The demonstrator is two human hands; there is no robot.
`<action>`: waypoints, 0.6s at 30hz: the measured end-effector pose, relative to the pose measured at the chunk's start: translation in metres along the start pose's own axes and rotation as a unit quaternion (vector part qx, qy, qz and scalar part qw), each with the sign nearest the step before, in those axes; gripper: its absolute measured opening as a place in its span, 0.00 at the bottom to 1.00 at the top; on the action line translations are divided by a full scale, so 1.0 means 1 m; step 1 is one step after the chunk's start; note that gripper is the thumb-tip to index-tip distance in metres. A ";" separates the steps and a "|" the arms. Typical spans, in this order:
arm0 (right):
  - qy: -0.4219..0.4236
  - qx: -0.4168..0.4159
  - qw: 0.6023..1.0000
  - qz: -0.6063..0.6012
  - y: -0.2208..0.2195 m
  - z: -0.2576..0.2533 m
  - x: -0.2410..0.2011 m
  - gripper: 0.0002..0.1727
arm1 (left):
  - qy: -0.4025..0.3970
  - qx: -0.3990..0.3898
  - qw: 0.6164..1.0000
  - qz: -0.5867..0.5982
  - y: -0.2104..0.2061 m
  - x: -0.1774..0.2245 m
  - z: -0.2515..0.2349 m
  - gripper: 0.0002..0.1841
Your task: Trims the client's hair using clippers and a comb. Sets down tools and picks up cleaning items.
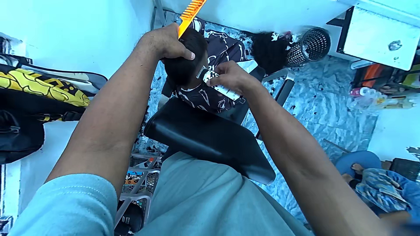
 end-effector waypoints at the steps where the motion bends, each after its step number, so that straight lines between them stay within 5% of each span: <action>1: 0.002 0.005 1.000 0.029 0.001 -0.002 0.000 0.23 | 0.002 0.000 1.000 -0.003 0.002 0.000 -0.001 0.41; 6: 0.032 -0.001 0.998 -0.057 0.002 -0.001 -0.002 0.24 | 0.002 0.003 1.000 -0.009 0.002 0.000 -0.004 0.41; 11: 0.050 0.042 0.977 0.203 -0.002 -0.003 0.000 0.28 | -0.004 0.006 1.000 -0.011 0.003 0.000 -0.007 0.43; 18: 0.090 0.062 0.978 0.175 -0.009 0.002 0.010 0.29 | 0.006 0.005 1.000 -0.020 0.004 0.001 -0.007 0.43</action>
Point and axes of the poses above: each hand's wrist, its own z-axis away from the middle knuckle, its own y-axis out of the back of the hand, x = y × z, the point moved 5 cm from there along -z, towards the middle knuckle, and after that the axes turned 14 degrees about -z, right-handed, at the moved point
